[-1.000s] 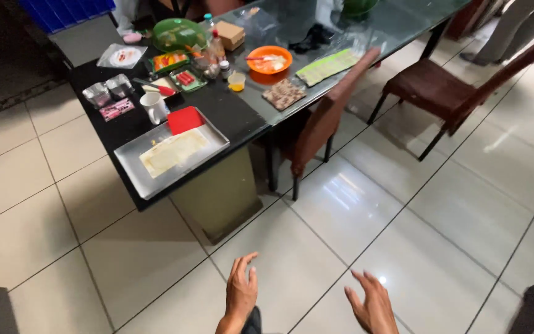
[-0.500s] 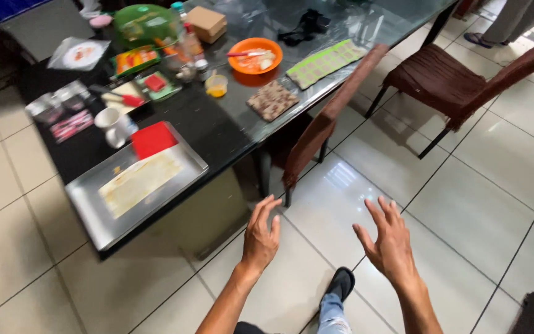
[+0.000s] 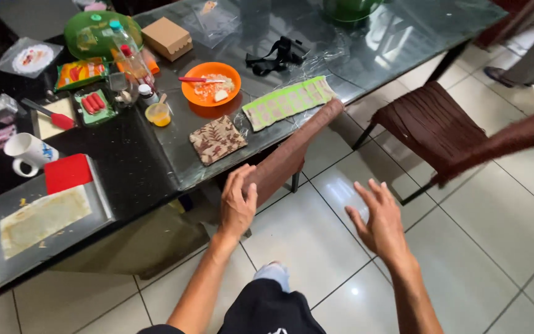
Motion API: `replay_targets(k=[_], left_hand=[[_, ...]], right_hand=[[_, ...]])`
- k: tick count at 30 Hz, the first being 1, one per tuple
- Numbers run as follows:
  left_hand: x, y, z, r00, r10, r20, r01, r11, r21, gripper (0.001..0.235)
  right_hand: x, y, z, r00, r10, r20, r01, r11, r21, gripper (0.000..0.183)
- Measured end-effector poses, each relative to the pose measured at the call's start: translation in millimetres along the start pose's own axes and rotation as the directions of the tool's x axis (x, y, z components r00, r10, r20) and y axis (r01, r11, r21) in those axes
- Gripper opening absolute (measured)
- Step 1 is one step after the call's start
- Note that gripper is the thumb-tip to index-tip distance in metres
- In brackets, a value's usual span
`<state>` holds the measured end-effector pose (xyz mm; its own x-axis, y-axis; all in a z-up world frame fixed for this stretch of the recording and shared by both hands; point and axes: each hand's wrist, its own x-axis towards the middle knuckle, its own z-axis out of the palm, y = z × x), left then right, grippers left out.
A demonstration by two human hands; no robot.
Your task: Applying labels and decorative stickers to various baked goods and prepared food containers on a kitchen counter.
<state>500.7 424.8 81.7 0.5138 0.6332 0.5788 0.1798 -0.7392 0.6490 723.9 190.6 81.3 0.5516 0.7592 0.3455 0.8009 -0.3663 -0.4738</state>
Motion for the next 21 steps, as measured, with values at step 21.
replay_targets(k=[21], left_hand=[[228, -133, 235, 0.622, -0.555, 0.552, 0.500, 0.825, 0.266, 0.047]], right_hand=[[478, 331, 353, 0.934, 0.065, 0.351, -0.065, 0.998, -0.011, 0.061]])
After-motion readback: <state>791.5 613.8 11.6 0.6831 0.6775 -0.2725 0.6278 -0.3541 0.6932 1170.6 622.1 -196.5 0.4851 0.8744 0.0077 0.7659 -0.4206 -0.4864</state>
